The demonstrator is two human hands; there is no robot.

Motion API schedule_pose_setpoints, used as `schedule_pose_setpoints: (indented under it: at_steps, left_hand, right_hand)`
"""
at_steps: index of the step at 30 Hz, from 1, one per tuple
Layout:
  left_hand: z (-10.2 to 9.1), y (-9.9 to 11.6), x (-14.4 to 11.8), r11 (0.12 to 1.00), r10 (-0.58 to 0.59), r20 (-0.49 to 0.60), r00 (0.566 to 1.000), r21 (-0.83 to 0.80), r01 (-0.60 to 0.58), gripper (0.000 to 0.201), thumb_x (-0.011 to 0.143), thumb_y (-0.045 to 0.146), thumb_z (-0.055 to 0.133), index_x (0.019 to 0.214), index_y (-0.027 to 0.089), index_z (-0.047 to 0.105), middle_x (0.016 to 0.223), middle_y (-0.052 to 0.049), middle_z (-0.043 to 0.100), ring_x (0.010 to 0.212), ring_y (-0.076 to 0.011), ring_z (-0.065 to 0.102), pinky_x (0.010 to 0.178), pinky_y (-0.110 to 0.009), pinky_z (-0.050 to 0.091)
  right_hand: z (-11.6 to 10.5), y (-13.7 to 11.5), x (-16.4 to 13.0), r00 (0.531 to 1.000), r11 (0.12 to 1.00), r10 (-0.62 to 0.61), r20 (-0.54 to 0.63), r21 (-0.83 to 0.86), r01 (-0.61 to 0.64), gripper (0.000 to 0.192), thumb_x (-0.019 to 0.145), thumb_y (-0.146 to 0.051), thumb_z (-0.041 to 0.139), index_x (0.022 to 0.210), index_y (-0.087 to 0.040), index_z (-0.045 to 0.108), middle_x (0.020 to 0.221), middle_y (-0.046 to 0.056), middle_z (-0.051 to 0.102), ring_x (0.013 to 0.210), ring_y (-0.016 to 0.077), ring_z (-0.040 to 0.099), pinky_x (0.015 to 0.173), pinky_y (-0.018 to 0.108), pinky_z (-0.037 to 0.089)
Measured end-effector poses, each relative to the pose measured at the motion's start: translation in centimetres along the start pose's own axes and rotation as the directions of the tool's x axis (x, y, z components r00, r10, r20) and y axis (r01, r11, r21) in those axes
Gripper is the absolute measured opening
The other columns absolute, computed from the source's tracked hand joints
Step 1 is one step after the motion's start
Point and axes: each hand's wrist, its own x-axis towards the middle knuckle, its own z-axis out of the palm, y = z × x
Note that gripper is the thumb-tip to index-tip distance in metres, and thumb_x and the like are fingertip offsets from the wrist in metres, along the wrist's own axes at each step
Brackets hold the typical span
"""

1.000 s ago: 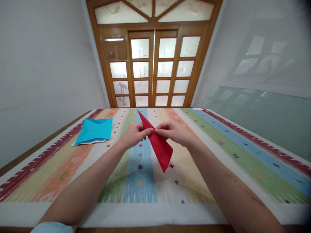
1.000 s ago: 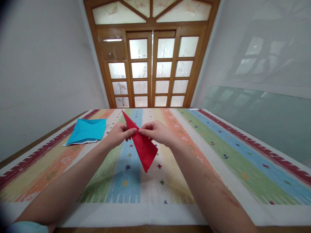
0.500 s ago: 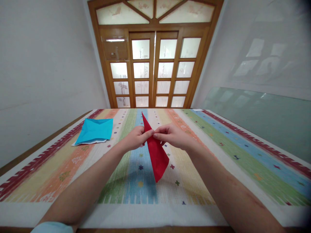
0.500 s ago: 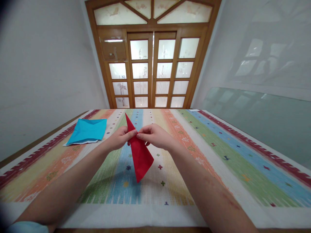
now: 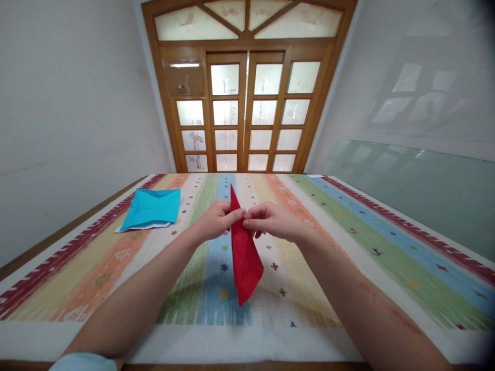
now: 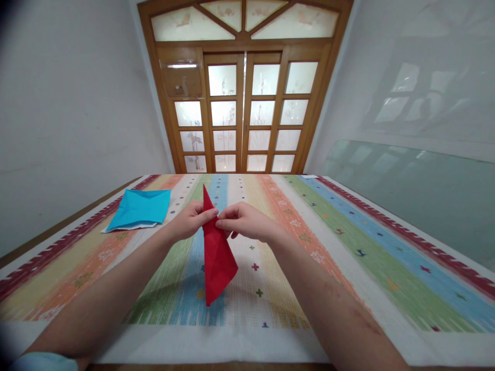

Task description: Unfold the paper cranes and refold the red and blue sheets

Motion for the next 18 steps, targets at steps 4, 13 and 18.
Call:
schedule_pose_setpoints:
  at_steps: [4, 13, 18]
  left_hand:
    - [-0.5, 0.0, 0.0, 0.999, -0.023, 0.059, 0.998, -0.033, 0.025, 0.042, 0.089, 0.053, 0.059, 0.070, 0.016, 0.058, 0.060, 0.001, 0.052, 0.054, -0.0118, 0.048, 0.051, -0.024, 0.036]
    - [-0.9, 0.0, 0.3, 0.984, -0.042, -0.062, 0.997, -0.174, 0.031, 0.034, 0.084, 0.043, 0.063, 0.064, 0.017, 0.054, 0.058, 0.002, 0.050, 0.052, -0.0106, 0.046, 0.050, -0.023, 0.036]
    - [-1.9, -0.2, 0.8, 0.957, -0.092, -0.302, 0.949, -0.290, 0.000, 0.029, 0.079, 0.041, 0.066, 0.064, 0.018, 0.056, 0.055, 0.002, 0.053, 0.049, -0.0112, 0.048, 0.047, -0.023, 0.037]
  right_hand:
    - [0.0, 0.3, 0.1, 1.000, 1.000, 0.002, 0.025, -0.004, -0.002, 0.027, 0.086, -0.043, 0.069, 0.077, -0.018, 0.070, 0.070, 0.000, 0.065, 0.064, 0.0122, 0.060, 0.061, 0.024, 0.049]
    - [-0.1, 0.4, 0.4, 1.000, 0.999, 0.001, -0.017, -0.033, -0.002, 0.031, 0.087, -0.047, 0.069, 0.080, -0.017, 0.071, 0.071, 0.000, 0.064, 0.064, 0.0123, 0.058, 0.061, 0.025, 0.049]
    - [-1.7, 0.9, 0.3, 0.999, 0.998, 0.027, 0.034, -0.056, -0.025, 0.032, 0.086, -0.049, 0.070, 0.081, -0.017, 0.071, 0.070, 0.000, 0.065, 0.066, 0.0129, 0.060, 0.063, 0.026, 0.049]
